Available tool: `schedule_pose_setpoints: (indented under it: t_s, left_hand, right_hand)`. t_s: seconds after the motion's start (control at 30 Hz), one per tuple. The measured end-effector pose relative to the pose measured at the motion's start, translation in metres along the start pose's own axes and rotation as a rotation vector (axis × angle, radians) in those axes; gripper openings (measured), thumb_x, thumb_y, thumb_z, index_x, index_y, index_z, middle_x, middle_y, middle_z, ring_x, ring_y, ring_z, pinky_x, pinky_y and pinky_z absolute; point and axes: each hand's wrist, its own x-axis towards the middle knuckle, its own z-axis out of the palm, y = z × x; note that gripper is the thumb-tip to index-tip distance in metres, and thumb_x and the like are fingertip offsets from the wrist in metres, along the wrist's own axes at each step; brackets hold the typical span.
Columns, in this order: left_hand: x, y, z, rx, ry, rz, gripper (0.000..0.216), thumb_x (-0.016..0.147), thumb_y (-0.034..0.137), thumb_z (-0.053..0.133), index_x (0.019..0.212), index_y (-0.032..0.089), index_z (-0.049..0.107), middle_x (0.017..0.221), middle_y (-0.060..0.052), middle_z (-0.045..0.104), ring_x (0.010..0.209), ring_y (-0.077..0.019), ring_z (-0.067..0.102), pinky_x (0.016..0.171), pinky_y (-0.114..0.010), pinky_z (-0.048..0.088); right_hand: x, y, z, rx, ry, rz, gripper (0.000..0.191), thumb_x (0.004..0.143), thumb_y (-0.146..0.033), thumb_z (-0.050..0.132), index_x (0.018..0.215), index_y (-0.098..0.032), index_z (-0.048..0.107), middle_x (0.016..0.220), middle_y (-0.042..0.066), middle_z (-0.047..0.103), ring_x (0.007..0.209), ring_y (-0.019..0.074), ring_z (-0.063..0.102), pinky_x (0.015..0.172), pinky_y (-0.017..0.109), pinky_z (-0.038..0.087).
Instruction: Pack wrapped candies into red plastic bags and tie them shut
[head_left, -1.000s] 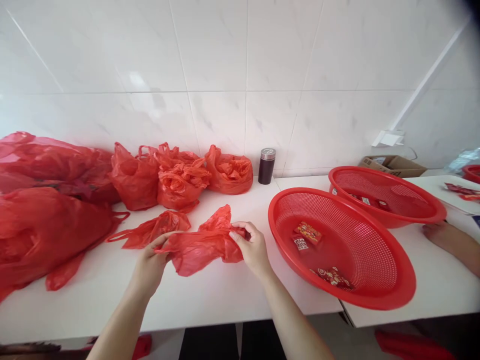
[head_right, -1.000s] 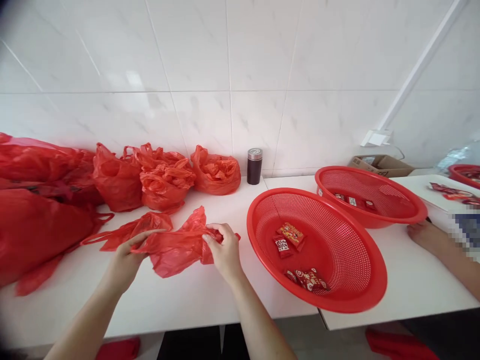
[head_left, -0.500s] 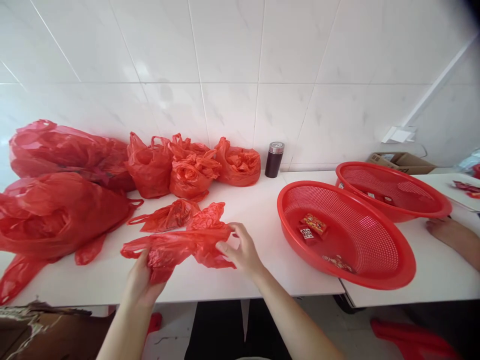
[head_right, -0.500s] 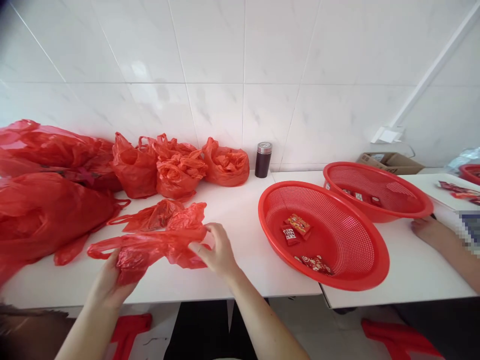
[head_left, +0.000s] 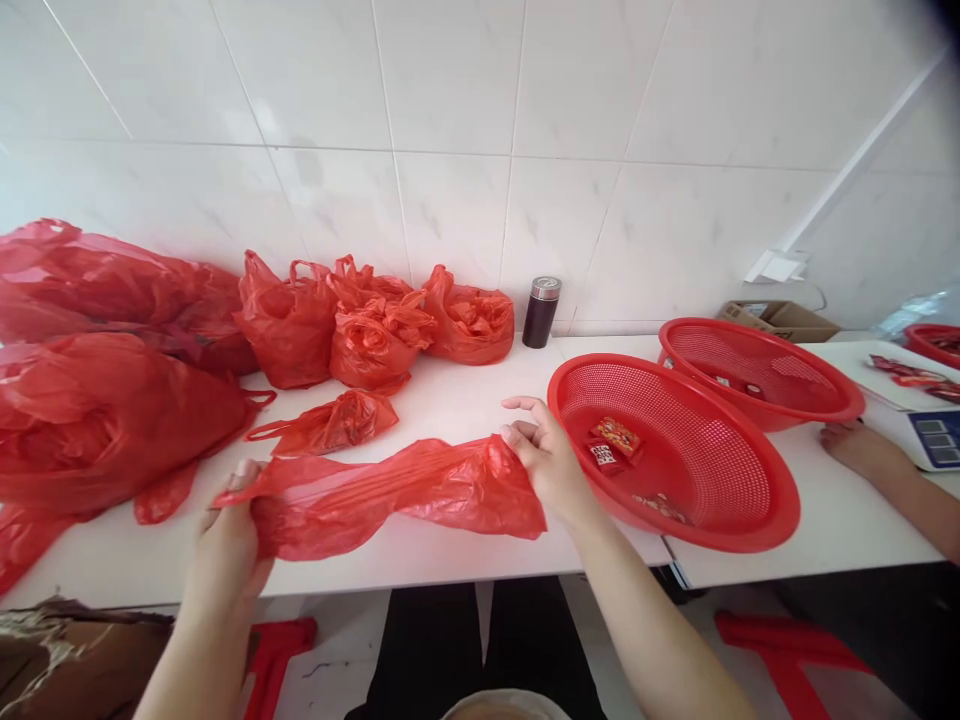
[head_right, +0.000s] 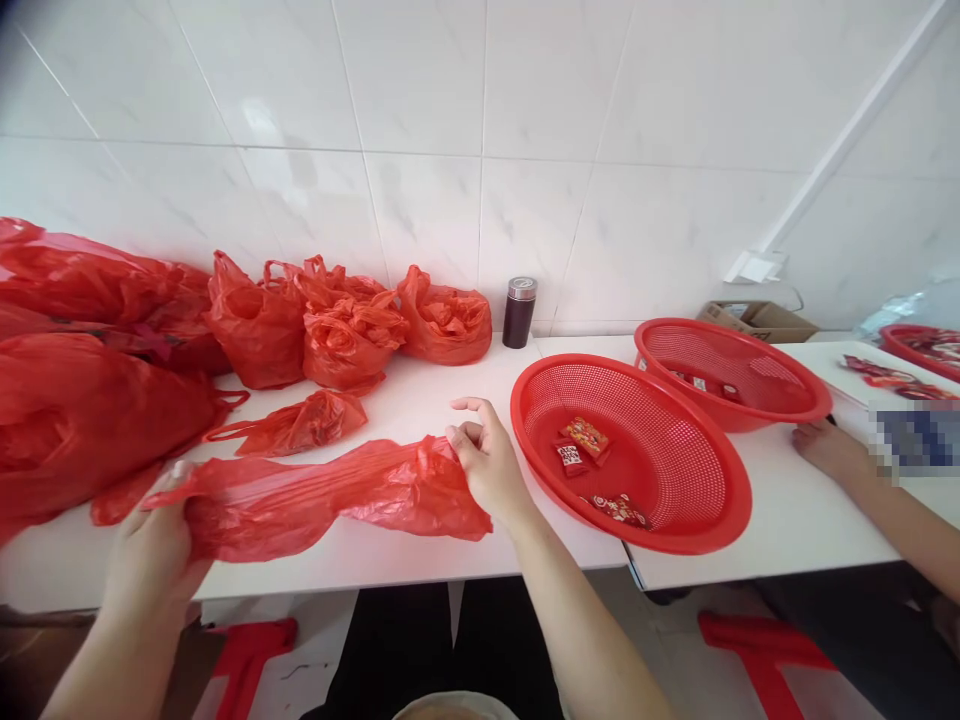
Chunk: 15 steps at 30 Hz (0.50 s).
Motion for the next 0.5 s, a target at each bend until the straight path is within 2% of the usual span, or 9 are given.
schedule_pose_setpoints:
  t_s: [0.07, 0.13, 0.17, 0.2, 0.27, 0.33, 0.4, 0.43, 0.5]
  left_hand:
    - [0.009, 0.003, -0.013, 0.199, -0.013, 0.232, 0.023, 0.074, 0.043, 0.063, 0.059, 0.027, 0.057, 0.048, 0.008, 0.049, 0.041, -0.0110, 0.039, 0.032, -0.017, 0.030]
    - [0.014, 0.010, -0.027, 0.404, -0.122, 0.327, 0.010, 0.070, 0.040, 0.066, 0.069, 0.030, 0.065, 0.059, 0.008, 0.059, 0.052, -0.0111, 0.050, 0.040, -0.015, 0.039]
    - [0.015, 0.014, -0.032, 0.480, -0.210, 0.324, 0.015, 0.066, 0.040, 0.069, 0.079, 0.033, 0.069, 0.073, 0.008, 0.066, 0.066, -0.0130, 0.058, 0.050, -0.016, 0.047]
    - [0.013, 0.020, -0.037, 0.530, -0.319, 0.312, 0.029, 0.061, 0.040, 0.073, 0.090, 0.036, 0.070, 0.092, 0.008, 0.070, 0.084, -0.0163, 0.063, 0.064, -0.019, 0.053]
    - [0.000, 0.032, -0.041, 0.570, -0.504, 0.339, 0.054, 0.055, 0.042, 0.077, 0.108, 0.042, 0.064, 0.125, 0.008, 0.063, 0.117, -0.0236, 0.056, 0.091, -0.032, 0.051]
    - [-0.020, 0.039, -0.033, 0.611, -0.576, 0.494, 0.051, 0.063, 0.042, 0.074, 0.112, 0.044, 0.060, 0.142, 0.007, 0.050, 0.132, -0.0263, 0.043, 0.107, -0.045, 0.038]
    - [-0.039, 0.036, -0.013, 0.751, -0.613, 0.731, 0.027, 0.077, 0.036, 0.065, 0.104, 0.038, 0.063, 0.151, 0.005, 0.038, 0.139, -0.0281, 0.033, 0.112, -0.052, 0.027]
    - [-0.046, 0.030, -0.001, 0.859, -0.676, 0.830, 0.016, 0.082, 0.033, 0.060, 0.096, 0.033, 0.066, 0.153, 0.003, 0.036, 0.140, -0.0302, 0.031, 0.112, -0.055, 0.025]
    - [-0.049, 0.013, 0.022, 1.053, -0.817, 0.873, 0.017, 0.089, 0.031, 0.051, 0.092, 0.028, 0.068, 0.146, -0.004, 0.046, 0.132, -0.0320, 0.042, 0.109, -0.060, 0.026]
  right_hand:
    - [0.002, -0.014, -0.009, -0.157, -0.026, -0.080, 0.019, 0.088, -0.035, 0.055, 0.104, -0.023, 0.058, 0.061, -0.007, 0.043, 0.053, 0.0093, 0.040, 0.051, 0.022, 0.033]
    - [0.005, -0.023, -0.016, -0.268, -0.016, -0.136, 0.016, 0.089, -0.035, 0.056, 0.096, -0.023, 0.063, 0.062, -0.005, 0.044, 0.055, 0.0098, 0.040, 0.052, 0.023, 0.032]
    - [0.006, -0.026, -0.019, -0.306, -0.002, -0.156, 0.016, 0.089, -0.035, 0.056, 0.094, -0.023, 0.064, 0.063, -0.005, 0.045, 0.056, 0.0102, 0.041, 0.053, 0.023, 0.032]
    - [0.007, -0.028, -0.021, -0.339, 0.009, -0.176, 0.016, 0.089, -0.035, 0.056, 0.094, -0.023, 0.065, 0.064, -0.004, 0.046, 0.057, 0.0106, 0.042, 0.054, 0.024, 0.033]
    - [0.007, -0.029, -0.023, -0.399, 0.010, -0.208, 0.017, 0.090, -0.035, 0.055, 0.096, -0.023, 0.065, 0.067, -0.003, 0.049, 0.060, 0.0114, 0.044, 0.057, 0.025, 0.035]
    - [0.005, -0.027, -0.023, -0.444, -0.042, -0.207, 0.018, 0.091, -0.036, 0.053, 0.097, -0.023, 0.064, 0.071, -0.003, 0.052, 0.064, 0.0119, 0.048, 0.062, 0.026, 0.038]
    - [0.002, -0.025, -0.020, -0.460, -0.122, -0.179, 0.018, 0.092, -0.036, 0.053, 0.098, -0.023, 0.063, 0.077, -0.002, 0.056, 0.070, 0.0124, 0.052, 0.067, 0.026, 0.041]
    - [0.000, -0.024, -0.019, -0.457, -0.154, -0.167, 0.017, 0.092, -0.036, 0.053, 0.098, -0.023, 0.063, 0.080, -0.002, 0.058, 0.073, 0.0128, 0.054, 0.069, 0.026, 0.042]
    - [-0.004, -0.022, -0.018, -0.434, -0.198, -0.166, 0.015, 0.092, -0.034, 0.053, 0.097, -0.023, 0.062, 0.086, -0.001, 0.061, 0.081, 0.0136, 0.056, 0.075, 0.027, 0.044]
